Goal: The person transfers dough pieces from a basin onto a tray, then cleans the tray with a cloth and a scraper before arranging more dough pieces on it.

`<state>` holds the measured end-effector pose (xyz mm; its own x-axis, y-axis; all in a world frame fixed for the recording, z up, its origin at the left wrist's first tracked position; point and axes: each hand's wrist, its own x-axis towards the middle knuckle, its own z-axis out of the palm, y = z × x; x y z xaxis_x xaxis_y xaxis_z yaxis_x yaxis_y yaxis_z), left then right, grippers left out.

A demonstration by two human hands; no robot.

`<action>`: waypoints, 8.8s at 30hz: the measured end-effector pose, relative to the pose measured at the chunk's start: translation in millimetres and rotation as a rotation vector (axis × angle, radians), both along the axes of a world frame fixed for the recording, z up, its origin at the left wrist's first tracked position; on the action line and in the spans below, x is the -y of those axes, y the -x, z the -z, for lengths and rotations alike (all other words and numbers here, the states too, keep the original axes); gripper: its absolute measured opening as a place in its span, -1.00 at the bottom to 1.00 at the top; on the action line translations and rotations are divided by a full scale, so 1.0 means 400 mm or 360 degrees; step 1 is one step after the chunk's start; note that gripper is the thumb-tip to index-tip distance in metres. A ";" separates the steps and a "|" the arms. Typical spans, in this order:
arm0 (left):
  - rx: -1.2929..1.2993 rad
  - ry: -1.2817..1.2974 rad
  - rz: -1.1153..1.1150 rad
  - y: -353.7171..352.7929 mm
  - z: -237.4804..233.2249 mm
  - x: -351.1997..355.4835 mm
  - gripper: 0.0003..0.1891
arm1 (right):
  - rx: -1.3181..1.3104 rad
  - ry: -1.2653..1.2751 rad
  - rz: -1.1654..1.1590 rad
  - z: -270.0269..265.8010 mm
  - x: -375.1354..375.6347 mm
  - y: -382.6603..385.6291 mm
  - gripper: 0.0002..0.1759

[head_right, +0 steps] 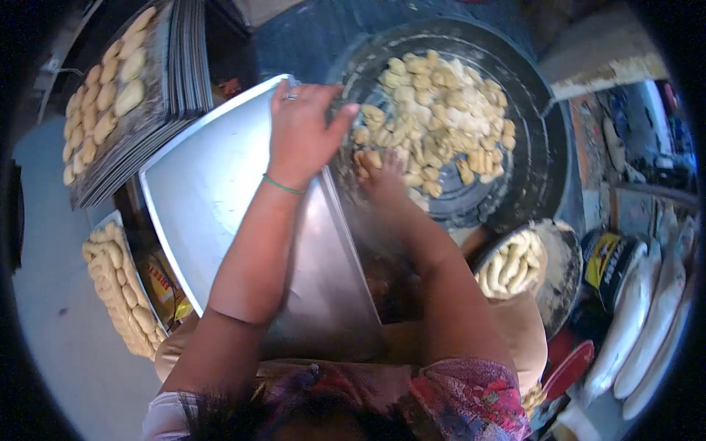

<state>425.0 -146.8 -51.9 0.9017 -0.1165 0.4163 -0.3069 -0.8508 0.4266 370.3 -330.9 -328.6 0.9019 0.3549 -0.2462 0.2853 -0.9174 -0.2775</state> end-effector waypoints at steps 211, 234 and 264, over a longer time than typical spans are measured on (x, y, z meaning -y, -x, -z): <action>-0.0220 -0.0105 0.0041 -0.012 -0.029 0.012 -0.69 | 0.0037 -0.0056 0.0471 -0.157 -0.067 -0.110 -0.16; -0.0223 -0.0135 0.0019 -0.008 -0.024 0.013 -0.68 | -0.0610 0.0129 0.0025 -0.184 0.038 -0.253 -0.25; -0.0125 -0.0046 0.0036 -0.012 -0.016 0.010 -0.69 | -0.0830 0.0409 0.0307 -0.205 -0.036 -0.152 0.43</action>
